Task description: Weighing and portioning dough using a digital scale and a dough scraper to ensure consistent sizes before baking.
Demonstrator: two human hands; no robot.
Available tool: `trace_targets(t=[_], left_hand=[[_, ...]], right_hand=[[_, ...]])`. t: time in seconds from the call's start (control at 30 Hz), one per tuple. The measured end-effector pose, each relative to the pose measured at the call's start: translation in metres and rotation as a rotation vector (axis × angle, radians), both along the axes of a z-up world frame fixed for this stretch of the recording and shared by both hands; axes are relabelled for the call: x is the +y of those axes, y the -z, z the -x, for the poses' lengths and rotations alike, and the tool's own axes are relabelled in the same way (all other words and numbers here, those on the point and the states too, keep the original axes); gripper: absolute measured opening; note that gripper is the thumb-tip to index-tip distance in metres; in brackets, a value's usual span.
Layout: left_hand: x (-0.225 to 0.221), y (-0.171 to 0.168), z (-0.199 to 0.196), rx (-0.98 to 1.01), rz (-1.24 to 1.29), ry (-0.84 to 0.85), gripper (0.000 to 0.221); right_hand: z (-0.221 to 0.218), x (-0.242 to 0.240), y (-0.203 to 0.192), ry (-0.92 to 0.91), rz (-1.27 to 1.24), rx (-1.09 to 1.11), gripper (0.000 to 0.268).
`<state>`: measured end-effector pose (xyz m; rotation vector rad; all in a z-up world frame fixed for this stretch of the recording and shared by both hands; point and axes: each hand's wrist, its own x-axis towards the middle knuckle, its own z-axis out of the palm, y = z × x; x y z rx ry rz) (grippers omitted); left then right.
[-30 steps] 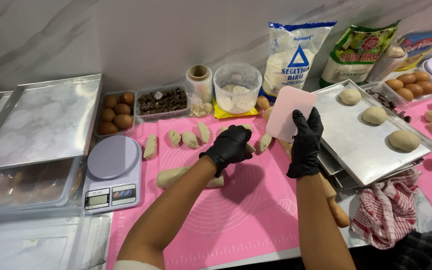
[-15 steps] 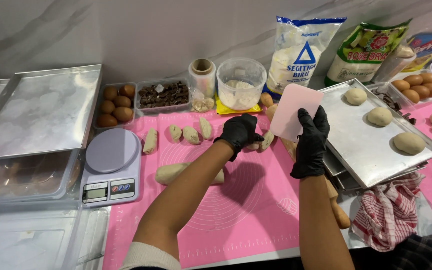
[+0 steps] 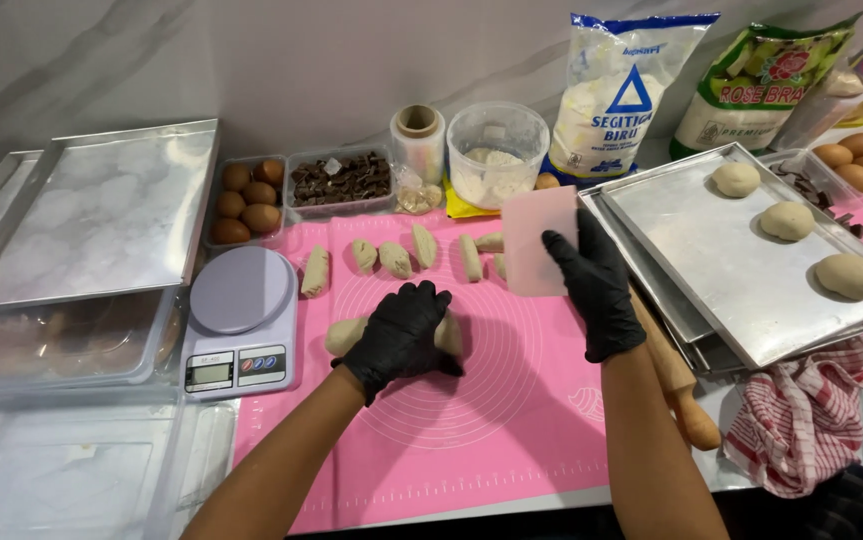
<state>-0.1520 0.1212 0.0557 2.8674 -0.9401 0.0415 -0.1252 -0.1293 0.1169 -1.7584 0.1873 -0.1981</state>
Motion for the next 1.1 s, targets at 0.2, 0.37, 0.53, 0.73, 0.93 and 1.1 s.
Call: trace_targets(t=[0.2, 0.37, 0.53, 0.73, 0.93, 1.1], left_hand=[[0.002, -0.006, 0.017, 0.041, 0.221, -0.049, 0.082], [0.027, 0.003, 0.012, 0.104, 0.743, -0.140, 0.081], [0.059, -0.001, 0.004, 0.050, 1.138, -0.291, 0.069], [0.093, -0.067, 0.019, 0.201, 1.800, -0.371, 0.041], [0.101, -0.093, 0.021, 0.112, 1.466, -0.208, 0.048], [0.026, -0.064, 0.020, -0.436, 0.475, 0.055, 0.051]], right_hand=[[0.022, 0.006, -0.017, -0.501, 0.517, 0.351, 0.055], [-0.013, -0.040, 0.030, -0.658, 0.772, 0.515, 0.039], [-0.027, -0.063, 0.058, -0.630, 0.834, 0.553, 0.039], [-0.021, -0.068, 0.050, -0.497, 0.829, 0.620, 0.041], [-0.012, -0.070, 0.023, -0.437, 0.841, 0.672, 0.035], [-0.004, -0.060, -0.001, -0.351, 0.867, 0.719, 0.031]])
